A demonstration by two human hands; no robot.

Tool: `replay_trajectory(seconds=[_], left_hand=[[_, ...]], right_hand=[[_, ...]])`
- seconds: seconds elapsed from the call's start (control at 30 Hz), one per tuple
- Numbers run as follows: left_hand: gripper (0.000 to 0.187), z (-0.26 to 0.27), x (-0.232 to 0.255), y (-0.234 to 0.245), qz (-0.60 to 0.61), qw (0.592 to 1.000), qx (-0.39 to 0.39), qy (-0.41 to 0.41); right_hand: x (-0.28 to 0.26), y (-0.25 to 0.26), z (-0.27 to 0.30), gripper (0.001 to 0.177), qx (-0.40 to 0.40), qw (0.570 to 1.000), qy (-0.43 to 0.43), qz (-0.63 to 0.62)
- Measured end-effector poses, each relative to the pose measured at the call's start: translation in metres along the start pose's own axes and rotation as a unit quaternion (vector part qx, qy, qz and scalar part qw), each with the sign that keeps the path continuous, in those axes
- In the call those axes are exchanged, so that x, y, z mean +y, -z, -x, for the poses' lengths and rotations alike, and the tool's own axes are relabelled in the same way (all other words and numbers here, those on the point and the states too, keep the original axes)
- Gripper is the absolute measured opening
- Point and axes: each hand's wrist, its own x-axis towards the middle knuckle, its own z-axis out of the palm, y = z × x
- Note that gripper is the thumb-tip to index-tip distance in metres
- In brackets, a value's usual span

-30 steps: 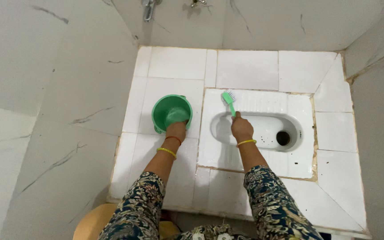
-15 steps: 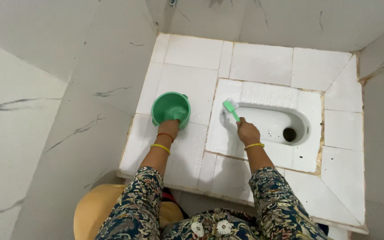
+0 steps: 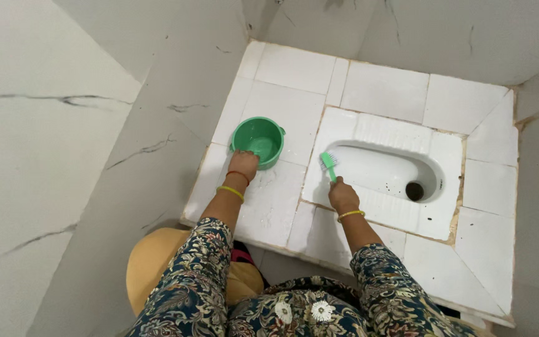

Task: The person turns on a faucet to fill a bucket with water, then scrubs a squat toilet and the surrounding tiles using a brush and water from the bucket.

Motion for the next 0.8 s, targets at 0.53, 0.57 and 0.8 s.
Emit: replay_trajectory(seconds=[0.53,0.57,0.8], left_hand=[[0.025,0.054,0.056,0.121,-0.012,0.998,0.039,-0.050],[0.025,0.056,0.063,0.131,-0.014,0.998,0.042,-0.048],[0.020,0.065,0.118,0.197,-0.022,0.990,0.053,-0.131]], right_hand=[[0.053,-0.016,0.034,0.036,0.011,0.997,0.029,0.064],[0.050,-0.018,0.035,0.036,0.014,0.997,0.032,0.063],[0.044,-0.013,0.046,0.039,-0.028,0.994,0.071,0.072]])
